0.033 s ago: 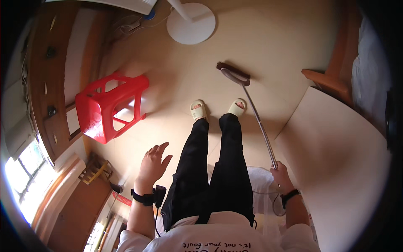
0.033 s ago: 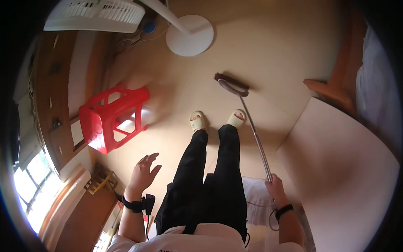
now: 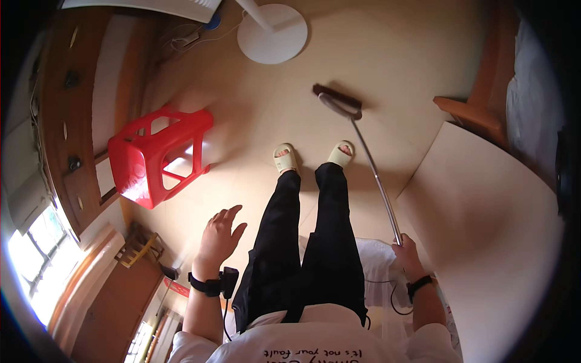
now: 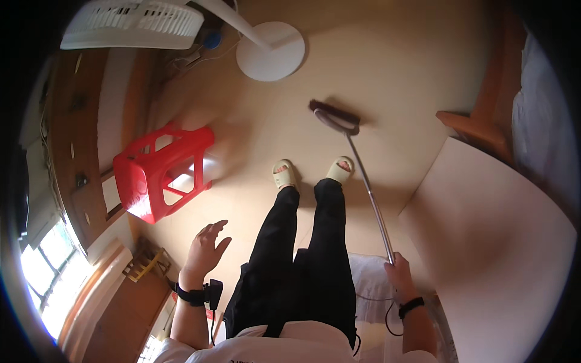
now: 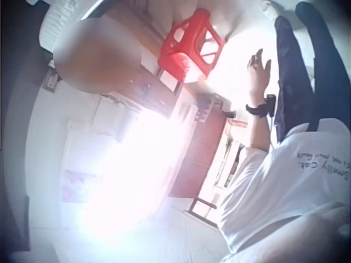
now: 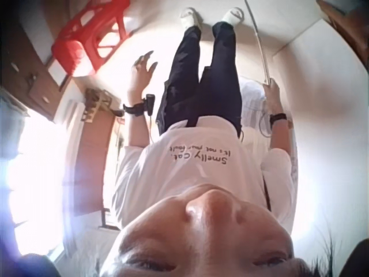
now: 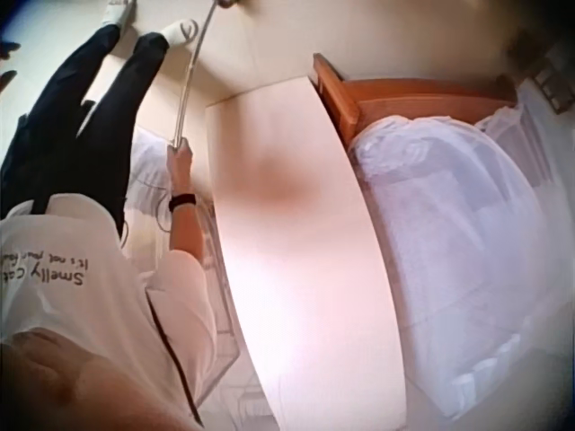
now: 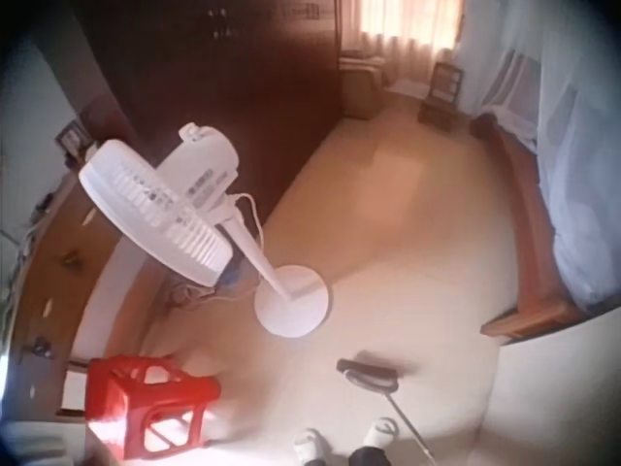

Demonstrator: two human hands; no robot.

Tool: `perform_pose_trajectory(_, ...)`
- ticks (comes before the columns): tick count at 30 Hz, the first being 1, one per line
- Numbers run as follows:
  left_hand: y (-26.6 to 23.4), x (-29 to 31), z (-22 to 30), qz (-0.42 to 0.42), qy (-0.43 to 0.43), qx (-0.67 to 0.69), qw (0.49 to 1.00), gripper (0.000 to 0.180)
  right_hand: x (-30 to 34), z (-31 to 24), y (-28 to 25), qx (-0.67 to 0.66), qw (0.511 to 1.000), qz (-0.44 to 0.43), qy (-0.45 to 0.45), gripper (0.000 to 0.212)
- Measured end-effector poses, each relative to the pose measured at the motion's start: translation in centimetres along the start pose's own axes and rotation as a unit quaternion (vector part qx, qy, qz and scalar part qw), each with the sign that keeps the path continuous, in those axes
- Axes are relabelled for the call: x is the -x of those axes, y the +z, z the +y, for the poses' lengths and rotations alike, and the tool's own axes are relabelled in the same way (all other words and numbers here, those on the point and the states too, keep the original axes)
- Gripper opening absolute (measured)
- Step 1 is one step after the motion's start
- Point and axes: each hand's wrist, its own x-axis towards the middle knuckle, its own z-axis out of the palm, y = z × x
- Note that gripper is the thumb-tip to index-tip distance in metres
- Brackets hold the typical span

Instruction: The recorder uses a broom and dustpan to sweep the floor of a bedroom, including under furniture.

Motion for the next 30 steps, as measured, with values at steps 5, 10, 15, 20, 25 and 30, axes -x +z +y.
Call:
perform_pose_trajectory(5,-0.9,-0.6,0.4,-0.026,0.006,-0.033,0.999,0.034,-4.5,-1.3,-1.0,0.045,0.98,0.17,-0.091,0.021)
perform_pose_trajectory(10,-0.4,-1.9,4.0,-0.027,0.046,-0.034,0.998,0.033,-13.5,-6.9,-3.5,0.075,0.981,0.18,-0.014,0.023)
perform_pose_trajectory(15,-0.3,-1.8,4.2,-0.035,0.071,-0.057,0.995,0.034,-8.1,-4.1,2.0,0.124,0.987,0.074,0.073,0.03)
perform_pose_trajectory(20,-0.7,-2.5,6.0,-0.035,0.088,-0.08,0.992,0.034,1.7,1.9,2.5,-0.335,0.933,-0.074,0.106,0.021)
perform_pose_trajectory(25,-0.6,-3.6,9.6,-0.046,0.114,-0.093,0.988,0.034,3.0,4.0,0.8,-0.188,0.975,0.097,0.066,0.025)
perform_pose_trajectory(30,0.1,-4.3,13.2,-0.065,0.154,-0.139,0.976,0.034,-6.1,7.4,-2.4,-0.226,0.956,0.143,0.119,0.02)
